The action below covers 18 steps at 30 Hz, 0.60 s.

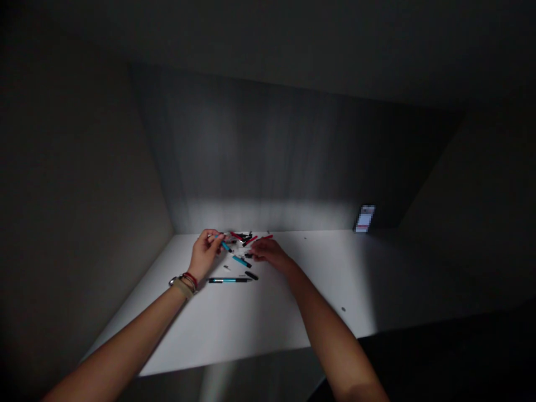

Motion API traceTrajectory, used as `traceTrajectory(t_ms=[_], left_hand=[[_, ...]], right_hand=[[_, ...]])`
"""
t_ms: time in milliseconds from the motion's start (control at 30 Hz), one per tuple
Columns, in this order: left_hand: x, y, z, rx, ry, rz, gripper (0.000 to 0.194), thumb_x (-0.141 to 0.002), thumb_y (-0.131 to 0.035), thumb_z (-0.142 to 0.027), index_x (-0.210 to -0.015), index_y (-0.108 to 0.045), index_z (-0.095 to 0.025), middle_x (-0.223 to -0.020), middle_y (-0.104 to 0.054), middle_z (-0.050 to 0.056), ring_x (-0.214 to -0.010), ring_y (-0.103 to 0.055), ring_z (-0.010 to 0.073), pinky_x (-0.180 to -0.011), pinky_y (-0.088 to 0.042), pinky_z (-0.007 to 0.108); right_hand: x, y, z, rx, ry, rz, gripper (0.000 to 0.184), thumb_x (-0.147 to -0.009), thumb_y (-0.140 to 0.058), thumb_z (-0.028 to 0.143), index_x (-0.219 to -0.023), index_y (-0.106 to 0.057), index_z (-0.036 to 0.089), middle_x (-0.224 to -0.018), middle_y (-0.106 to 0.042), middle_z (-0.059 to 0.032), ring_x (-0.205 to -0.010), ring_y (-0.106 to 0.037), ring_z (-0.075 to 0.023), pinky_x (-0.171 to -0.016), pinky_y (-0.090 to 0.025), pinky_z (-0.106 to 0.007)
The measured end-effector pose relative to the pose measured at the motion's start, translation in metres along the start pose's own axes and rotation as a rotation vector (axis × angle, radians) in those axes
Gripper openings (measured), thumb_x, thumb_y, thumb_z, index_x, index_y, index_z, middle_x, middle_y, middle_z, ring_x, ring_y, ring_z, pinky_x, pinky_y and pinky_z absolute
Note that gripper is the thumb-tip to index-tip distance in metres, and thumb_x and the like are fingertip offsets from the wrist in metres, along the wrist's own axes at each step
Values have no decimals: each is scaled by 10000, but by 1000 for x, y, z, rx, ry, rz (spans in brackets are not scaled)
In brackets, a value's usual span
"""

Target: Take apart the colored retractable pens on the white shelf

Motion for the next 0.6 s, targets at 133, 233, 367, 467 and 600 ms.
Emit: traceTrajectory(t_ms=[133,233,367,467,600], left_hand=[[-2,-7,8,148,46,53,393,-814,-667,-490,-938,-427,-206,-993,-734,89,-665,-673,139,-569,-501,239],[-3,-13,11,182,68,100,418,-811,-665,-507,-932,-403,-205,-1047,-725,118,-701,-689,157,-588,-505,255],[-1,-18,12,167,82,139,420,-824,-640,-533,-920,-392,-208,-1001,-728,101,-678,-679,150,-580,-473,240],[3,-28,15,128,98,203,439,-818,-628,-564,-901,-383,-210,-881,-726,68,-609,-647,135,-547,-435,223],[11,-42,18,45,80,294,400,-847,-583,-562,-901,-395,-213,-700,-678,2,-583,-621,134,-547,-421,217]], right_hand=[[-1,49,16,142,197,-403,485,-607,-811,445,-984,-654,184,-706,-684,-4,-529,-574,-115,-500,-482,-234],[-2,51,20,330,246,-422,365,-725,-697,507,-838,-669,161,-581,-620,7,-451,-503,-100,-430,-402,-214],[-5,19,14,396,200,-210,418,-761,-653,575,-819,-673,161,-573,-622,6,-417,-486,-86,-395,-366,-192],[-2,-8,8,278,111,-42,505,-753,-634,646,-894,-671,163,-690,-687,-24,-449,-546,-89,-407,-417,-189],[2,-25,9,181,74,57,524,-742,-649,660,-874,-674,153,-775,-722,-60,-506,-607,-106,-430,-456,-194]])
Point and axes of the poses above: each hand's wrist, its own x-axis away from the middle knuckle, its own y-axis out of the back of the hand, z = x × y, the point moved 10 cm from there along -x, towards the middle knuckle
